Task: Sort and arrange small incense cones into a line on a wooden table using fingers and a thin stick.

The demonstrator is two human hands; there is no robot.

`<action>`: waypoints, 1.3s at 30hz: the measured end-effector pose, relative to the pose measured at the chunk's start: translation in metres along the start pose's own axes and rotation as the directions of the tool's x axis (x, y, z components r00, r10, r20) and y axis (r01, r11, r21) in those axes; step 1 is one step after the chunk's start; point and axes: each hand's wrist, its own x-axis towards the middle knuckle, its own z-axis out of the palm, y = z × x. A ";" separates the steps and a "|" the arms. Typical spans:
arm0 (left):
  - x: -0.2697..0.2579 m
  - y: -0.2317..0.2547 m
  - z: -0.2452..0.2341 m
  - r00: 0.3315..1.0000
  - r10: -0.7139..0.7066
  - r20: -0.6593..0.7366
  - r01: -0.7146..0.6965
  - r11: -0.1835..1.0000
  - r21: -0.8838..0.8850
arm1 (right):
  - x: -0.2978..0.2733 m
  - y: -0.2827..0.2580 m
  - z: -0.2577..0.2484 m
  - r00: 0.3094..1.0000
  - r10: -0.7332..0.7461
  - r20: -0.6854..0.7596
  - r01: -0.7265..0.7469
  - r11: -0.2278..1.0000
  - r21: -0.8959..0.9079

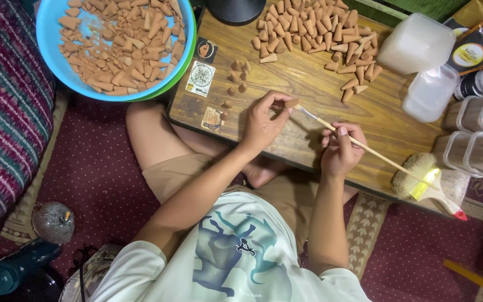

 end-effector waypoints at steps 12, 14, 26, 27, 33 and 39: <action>-0.002 0.001 0.001 0.994 0.023 0.106 -0.021 1.000 -0.019 | -0.005 0.001 -0.001 0.998 -0.052 0.043 0.052 0.999 -0.005; 0.002 0.010 -0.004 0.992 0.017 0.121 -0.014 0.999 -0.029 | -0.005 -0.001 0.001 0.997 -0.051 0.052 0.052 0.999 -0.010; 0.008 0.020 -0.006 0.987 0.011 0.160 0.004 0.996 -0.090 | -0.006 0.001 0.000 0.998 -0.065 0.018 0.066 0.996 -0.053; 0.008 0.022 -0.007 0.986 0.014 0.167 -0.001 0.997 -0.077 | -0.006 0.003 -0.003 0.997 -0.070 0.022 0.071 0.997 -0.010; 0.017 0.030 -0.012 0.980 0.126 0.153 -0.122 0.992 -0.033 | -0.006 0.002 -0.004 0.999 -0.051 0.017 0.052 0.998 -0.025; 0.003 -0.015 -0.003 0.988 0.105 0.109 -0.102 0.994 -0.027 | -0.008 0.003 -0.001 0.998 -0.069 0.008 0.069 0.998 0.003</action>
